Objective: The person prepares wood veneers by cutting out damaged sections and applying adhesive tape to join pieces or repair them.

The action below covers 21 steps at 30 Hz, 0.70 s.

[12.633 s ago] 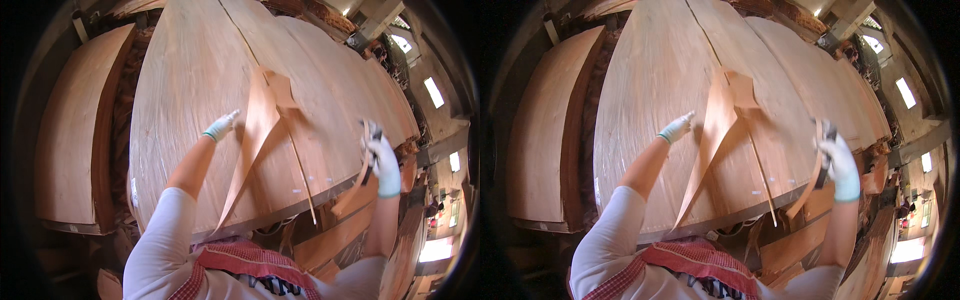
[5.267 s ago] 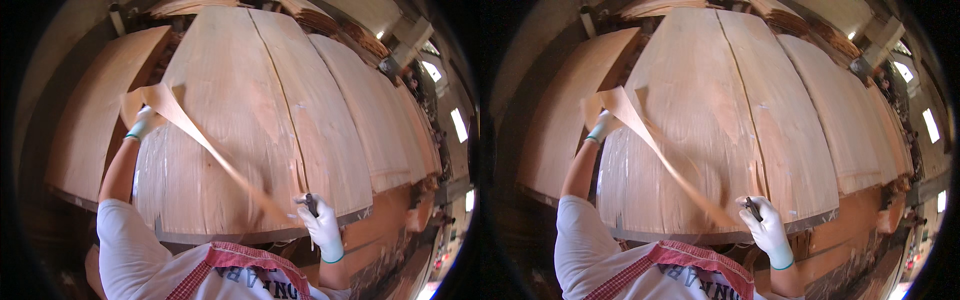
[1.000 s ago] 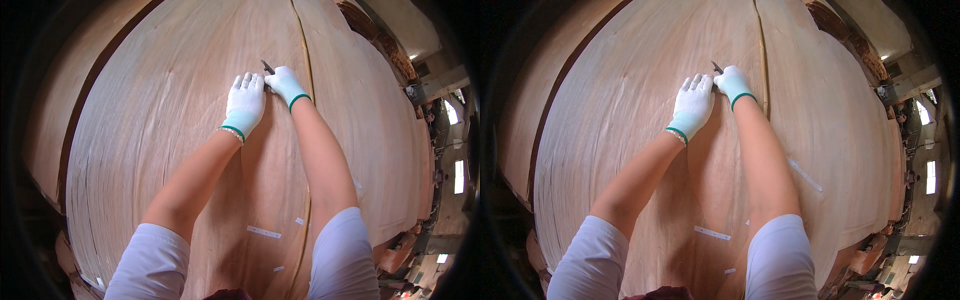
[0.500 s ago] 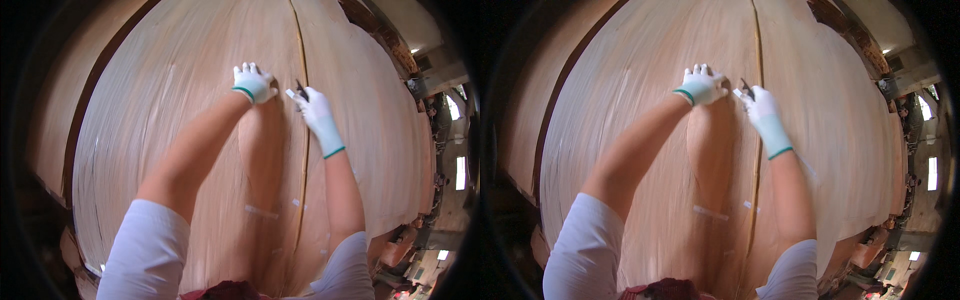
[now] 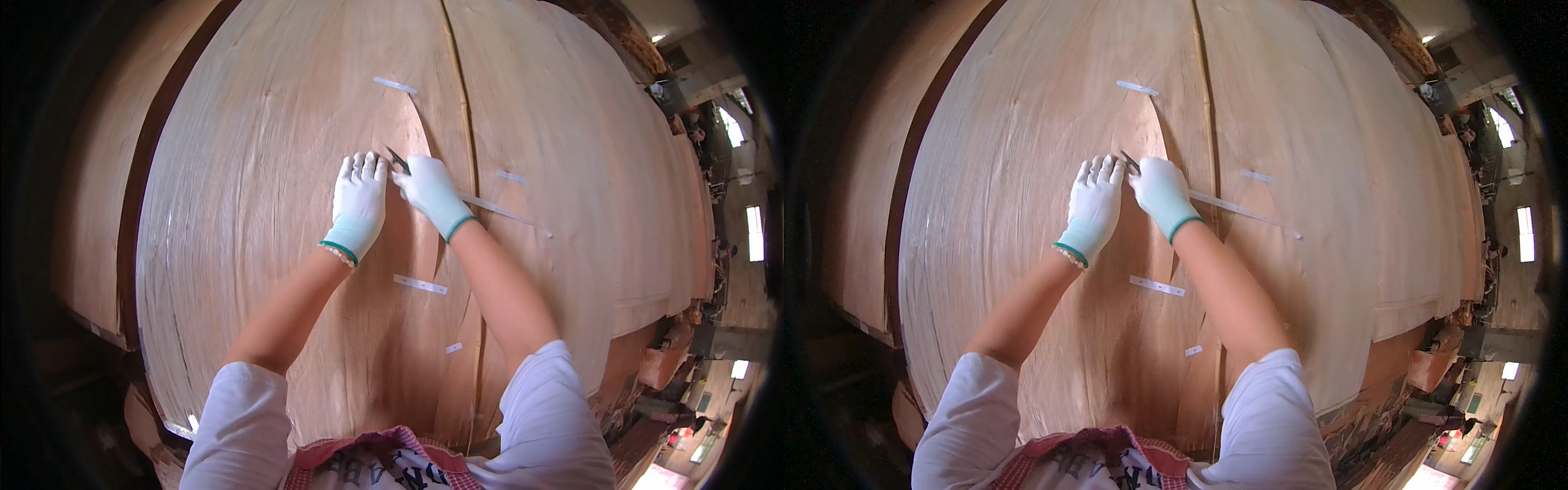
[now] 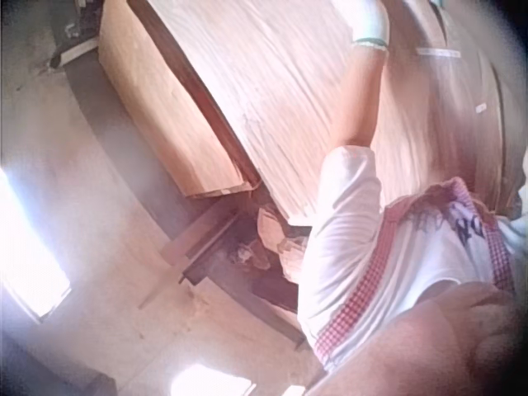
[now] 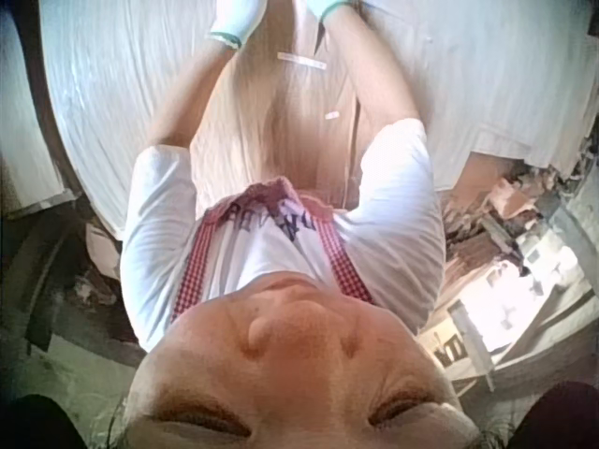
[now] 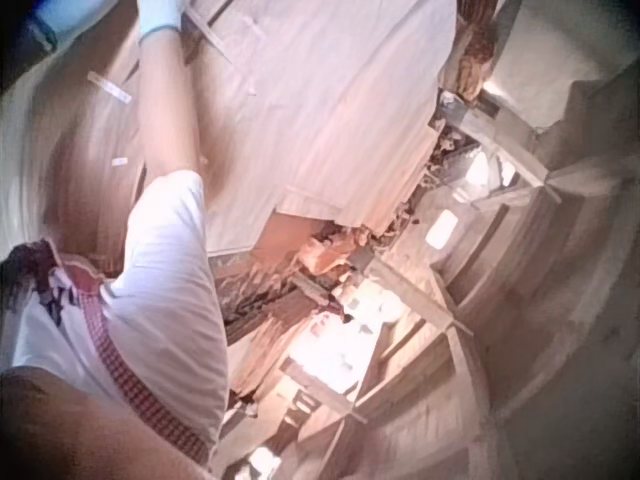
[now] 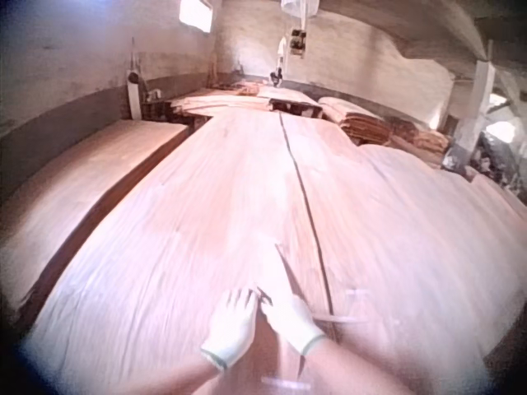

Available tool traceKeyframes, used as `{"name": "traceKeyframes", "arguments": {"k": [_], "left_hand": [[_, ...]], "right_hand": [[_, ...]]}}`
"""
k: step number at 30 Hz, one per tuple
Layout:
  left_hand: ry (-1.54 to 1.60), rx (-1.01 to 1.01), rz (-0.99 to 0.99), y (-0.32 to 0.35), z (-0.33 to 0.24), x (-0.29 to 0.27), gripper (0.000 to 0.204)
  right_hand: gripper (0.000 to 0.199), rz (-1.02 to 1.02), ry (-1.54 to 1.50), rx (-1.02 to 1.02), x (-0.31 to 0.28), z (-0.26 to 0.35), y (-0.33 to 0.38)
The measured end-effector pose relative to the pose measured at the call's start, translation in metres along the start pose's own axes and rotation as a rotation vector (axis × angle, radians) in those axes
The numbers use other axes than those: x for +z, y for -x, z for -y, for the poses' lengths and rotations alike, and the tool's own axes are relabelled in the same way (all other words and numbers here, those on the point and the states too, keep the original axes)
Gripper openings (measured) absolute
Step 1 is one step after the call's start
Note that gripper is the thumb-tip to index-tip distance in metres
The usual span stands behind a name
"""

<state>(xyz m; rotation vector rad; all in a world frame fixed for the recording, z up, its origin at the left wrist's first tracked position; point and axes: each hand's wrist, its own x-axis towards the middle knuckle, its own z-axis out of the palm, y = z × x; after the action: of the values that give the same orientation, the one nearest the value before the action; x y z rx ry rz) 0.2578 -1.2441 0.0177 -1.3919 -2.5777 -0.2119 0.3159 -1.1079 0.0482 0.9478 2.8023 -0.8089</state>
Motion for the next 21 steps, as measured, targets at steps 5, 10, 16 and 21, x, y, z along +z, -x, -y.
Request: {"name": "traceKeyframes", "arguments": {"k": [5,10,16,21], "left_hand": [[0.023,-0.061,0.068,-0.004,-0.012,-0.008,0.043],[0.434,0.122,-0.069,0.011,-0.043,-0.027,0.042],[0.478,0.205,-0.093,0.02,-0.047,-0.002,0.04],[0.652,0.07,-0.154,0.021,-0.053,-0.008,0.046]], "right_hand": [[0.034,0.141,-0.52,0.204,-0.044,-0.034,0.033],[0.035,-0.194,-0.829,0.243,-0.097,-0.043,0.057],[0.027,-0.914,-0.922,-0.014,-0.164,-0.086,0.086],[0.034,-0.026,-0.488,0.051,-0.122,-0.033,0.067]]}}
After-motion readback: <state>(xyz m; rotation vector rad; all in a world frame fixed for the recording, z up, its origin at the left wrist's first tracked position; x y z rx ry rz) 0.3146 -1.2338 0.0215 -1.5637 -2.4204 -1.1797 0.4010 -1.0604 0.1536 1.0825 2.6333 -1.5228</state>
